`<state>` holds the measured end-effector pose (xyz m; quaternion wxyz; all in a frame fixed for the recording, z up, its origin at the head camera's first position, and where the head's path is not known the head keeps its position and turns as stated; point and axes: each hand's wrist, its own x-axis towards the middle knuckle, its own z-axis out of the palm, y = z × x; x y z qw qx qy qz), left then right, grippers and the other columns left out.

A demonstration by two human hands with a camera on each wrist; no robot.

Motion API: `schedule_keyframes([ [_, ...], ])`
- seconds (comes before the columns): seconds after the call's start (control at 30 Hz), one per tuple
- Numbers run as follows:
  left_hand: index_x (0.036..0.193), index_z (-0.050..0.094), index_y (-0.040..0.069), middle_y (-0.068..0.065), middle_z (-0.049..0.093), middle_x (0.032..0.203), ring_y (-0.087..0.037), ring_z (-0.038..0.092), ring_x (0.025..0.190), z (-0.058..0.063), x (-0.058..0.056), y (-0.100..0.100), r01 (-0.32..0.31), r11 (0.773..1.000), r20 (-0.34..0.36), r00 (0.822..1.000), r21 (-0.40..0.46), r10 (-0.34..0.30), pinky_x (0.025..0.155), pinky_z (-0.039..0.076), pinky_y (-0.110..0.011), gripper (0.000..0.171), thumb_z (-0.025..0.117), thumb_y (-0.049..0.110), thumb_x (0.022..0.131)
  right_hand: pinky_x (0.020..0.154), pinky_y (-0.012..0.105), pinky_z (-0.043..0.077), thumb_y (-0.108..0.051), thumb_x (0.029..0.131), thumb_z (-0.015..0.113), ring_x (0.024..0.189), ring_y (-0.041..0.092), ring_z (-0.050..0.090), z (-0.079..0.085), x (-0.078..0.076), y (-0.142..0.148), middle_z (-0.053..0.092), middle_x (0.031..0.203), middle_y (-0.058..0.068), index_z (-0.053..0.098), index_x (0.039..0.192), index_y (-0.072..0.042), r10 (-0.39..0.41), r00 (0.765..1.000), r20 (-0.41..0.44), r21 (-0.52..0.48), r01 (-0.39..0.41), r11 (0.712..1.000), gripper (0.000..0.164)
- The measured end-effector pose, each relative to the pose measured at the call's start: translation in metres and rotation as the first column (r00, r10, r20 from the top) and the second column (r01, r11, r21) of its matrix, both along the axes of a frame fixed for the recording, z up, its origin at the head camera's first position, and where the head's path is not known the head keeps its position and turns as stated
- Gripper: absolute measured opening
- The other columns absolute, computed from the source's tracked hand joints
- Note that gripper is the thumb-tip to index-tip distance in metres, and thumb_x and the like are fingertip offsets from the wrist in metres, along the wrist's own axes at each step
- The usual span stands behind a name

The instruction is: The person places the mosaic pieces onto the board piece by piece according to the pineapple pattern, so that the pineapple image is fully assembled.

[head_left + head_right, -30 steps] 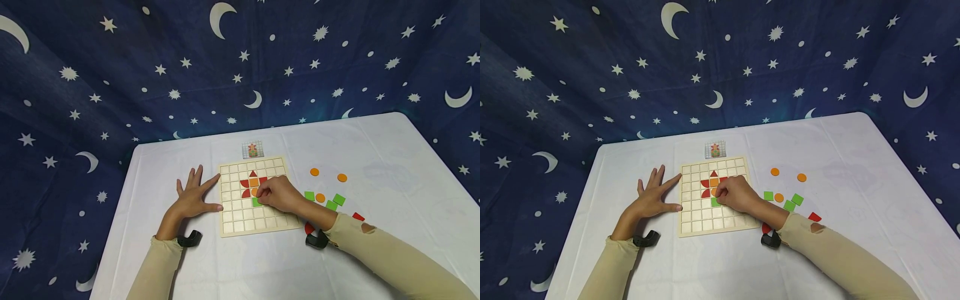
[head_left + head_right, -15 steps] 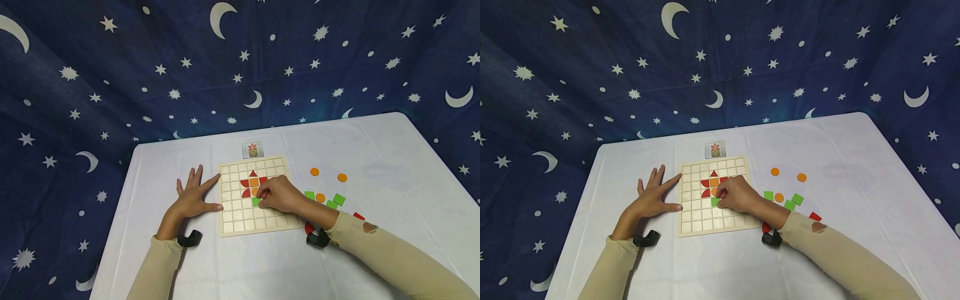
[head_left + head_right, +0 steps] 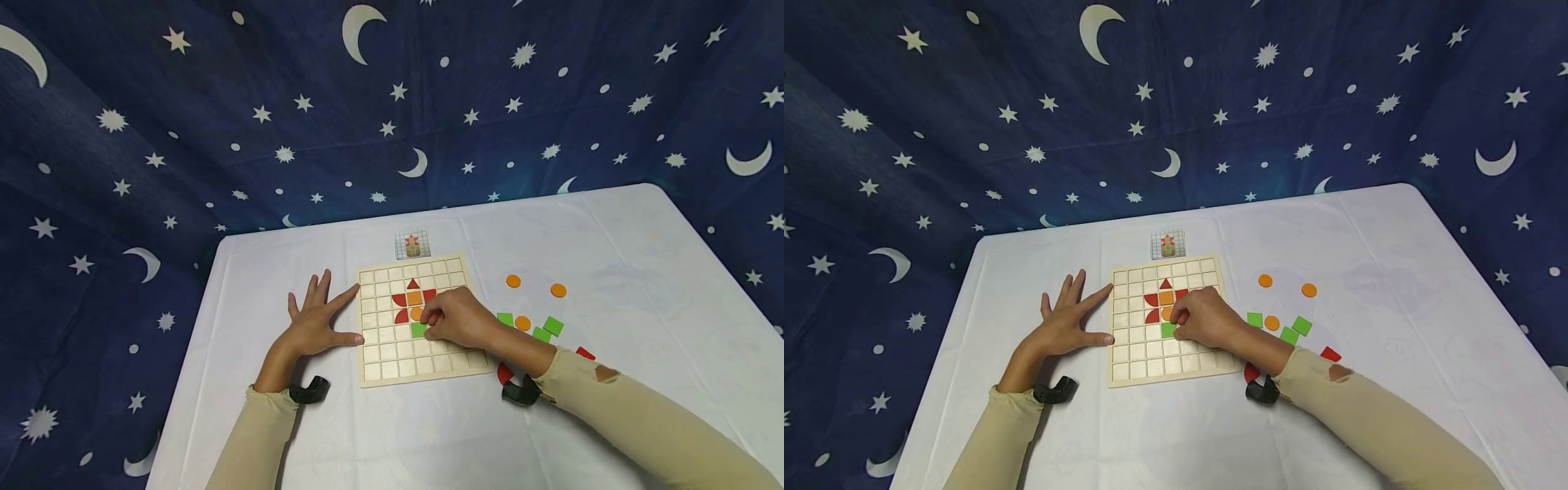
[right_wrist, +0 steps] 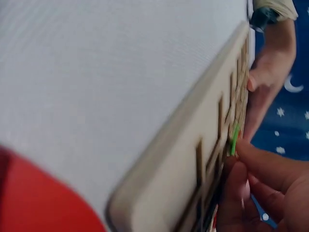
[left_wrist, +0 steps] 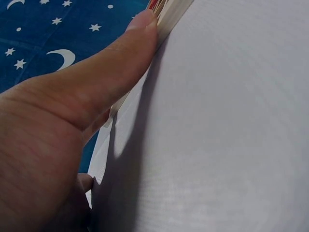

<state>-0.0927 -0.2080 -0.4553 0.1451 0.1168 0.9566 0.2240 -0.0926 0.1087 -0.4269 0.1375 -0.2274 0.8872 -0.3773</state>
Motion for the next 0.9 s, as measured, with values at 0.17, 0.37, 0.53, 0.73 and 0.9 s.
schedule_keyframes([
  [0.17, 0.158, 0.037, 0.037, -0.016, -0.006, 0.173, -0.042, -0.015, 0.158, -0.001, -0.001, 0.000, -0.002, 1.000, 0.001, 1.000, -0.002, 0.002, 0.111, -0.017, -0.078, 0.106, 0.084, 0.068, 0.069, 0.065, 0.026, 0.050, -0.015, 0.080, 0.087, 0.073, 0.010, 0.060, 0.011, -0.010, 0.022, 0.069, 0.074, -0.009, 0.080, 0.090, -0.016, -0.055, 0.998, 0.029, 0.007, 0.055, 0.998, 0.013],
  [0.37, 0.158, 0.037, 0.037, -0.016, -0.006, 0.173, -0.042, -0.015, 0.158, -0.002, -0.001, 0.000, -0.004, 1.000, 0.002, 1.000, -0.008, 0.004, 0.111, -0.017, -0.078, 0.105, 0.084, 0.068, 0.069, 0.070, 0.032, 0.047, -0.022, 0.083, 0.086, 0.078, 0.017, 0.059, 0.027, -0.034, 0.067, 0.072, 0.083, -0.003, 0.081, 0.101, -0.014, -0.162, 0.986, -0.047, 0.082, 0.165, 0.983, 0.021],
  [0.53, 0.158, 0.037, 0.037, -0.016, -0.005, 0.173, -0.042, -0.014, 0.158, -0.001, 0.000, 0.000, -0.005, 1.000, 0.001, 1.000, -0.013, 0.005, 0.111, -0.015, -0.079, 0.105, 0.084, 0.067, 0.069, 0.073, 0.034, 0.047, -0.026, 0.084, 0.085, 0.086, 0.021, 0.062, 0.030, -0.049, 0.107, 0.073, 0.093, 0.003, 0.080, 0.108, -0.011, -0.176, 0.980, -0.093, 0.181, 0.191, 0.965, 0.029],
  [0.73, 0.158, 0.038, 0.037, -0.016, -0.005, 0.173, -0.043, -0.014, 0.158, 0.000, -0.001, 0.000, -0.003, 1.000, 0.003, 1.000, -0.012, 0.003, 0.111, -0.014, -0.079, 0.104, 0.084, 0.066, 0.070, 0.074, 0.033, 0.046, -0.030, 0.083, 0.086, 0.094, 0.023, 0.062, 0.020, -0.060, 0.138, 0.074, 0.103, 0.008, 0.078, 0.112, -0.011, -0.168, 0.985, -0.043, 0.309, 0.173, 0.935, 0.036],
  [0.9, 0.158, 0.038, 0.037, -0.016, -0.005, 0.173, -0.042, -0.014, 0.158, 0.000, 0.000, 0.000, -0.003, 1.000, 0.004, 1.000, -0.009, 0.003, 0.112, -0.014, -0.079, 0.104, 0.084, 0.067, 0.070, 0.078, 0.034, 0.046, -0.027, 0.082, 0.087, 0.096, 0.026, 0.059, 0.011, -0.062, 0.148, 0.072, 0.102, 0.009, 0.078, 0.111, -0.010, -0.206, 0.979, -0.006, 0.329, 0.196, 0.924, 0.034],
])
